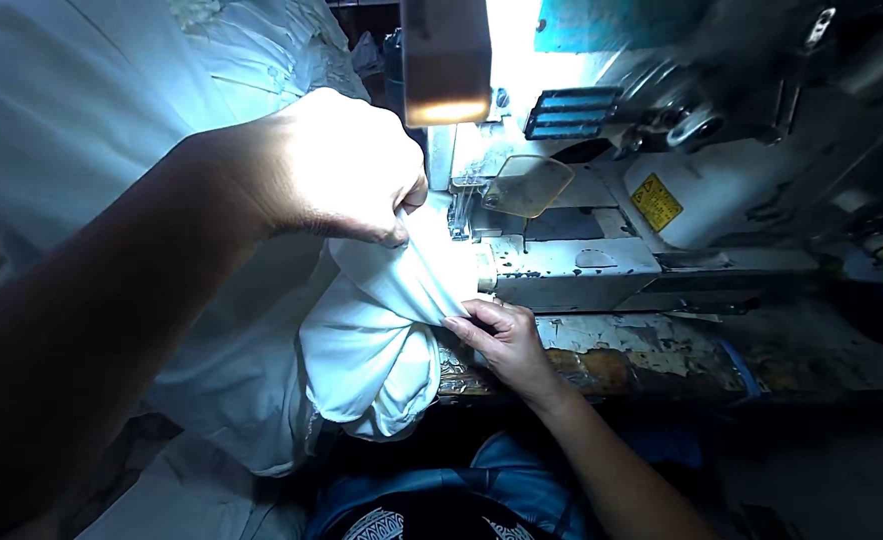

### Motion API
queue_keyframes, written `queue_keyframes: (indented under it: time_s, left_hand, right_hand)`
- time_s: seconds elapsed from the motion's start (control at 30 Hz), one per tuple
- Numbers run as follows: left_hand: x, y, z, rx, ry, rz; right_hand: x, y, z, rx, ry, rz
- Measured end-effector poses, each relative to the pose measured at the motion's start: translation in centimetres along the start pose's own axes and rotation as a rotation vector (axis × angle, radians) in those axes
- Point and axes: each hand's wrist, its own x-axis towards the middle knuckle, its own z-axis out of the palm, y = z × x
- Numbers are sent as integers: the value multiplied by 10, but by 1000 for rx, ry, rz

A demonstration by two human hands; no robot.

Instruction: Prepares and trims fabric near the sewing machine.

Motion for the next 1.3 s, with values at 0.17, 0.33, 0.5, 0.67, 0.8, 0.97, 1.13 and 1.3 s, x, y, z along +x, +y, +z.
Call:
queue_keyframes:
  time_s: [0.17, 0.33, 0.5, 0.67, 0.8, 0.97, 1.13, 1.3]
  left_hand:
    - [1, 1, -3, 15, -36, -10]
    - [-3, -1, -1, -15, 27, 13]
    - [-6, -10, 22, -41, 283, 238]
    - [-19, 7, 22, 21, 280, 256]
    - [-16, 9, 28, 21, 282, 230]
    - [-18, 15, 37, 71, 354, 282]
    - [-14, 10, 41, 23, 372, 257]
    - [-32, 27, 61, -113, 514, 252]
  right_hand:
    - [0, -1, -1, 14, -5, 9]
    - [1, 0, -2, 50, 2, 12]
    - [2, 0, -3, 68, 7, 12]
    - [4, 0, -3, 71, 9, 13]
    - [1, 3, -3, 62, 6, 26]
    - [2, 2, -4, 77, 24, 0]
    - [8, -3, -4, 37, 29, 0]
    - [0, -6, -1, 12, 62, -11]
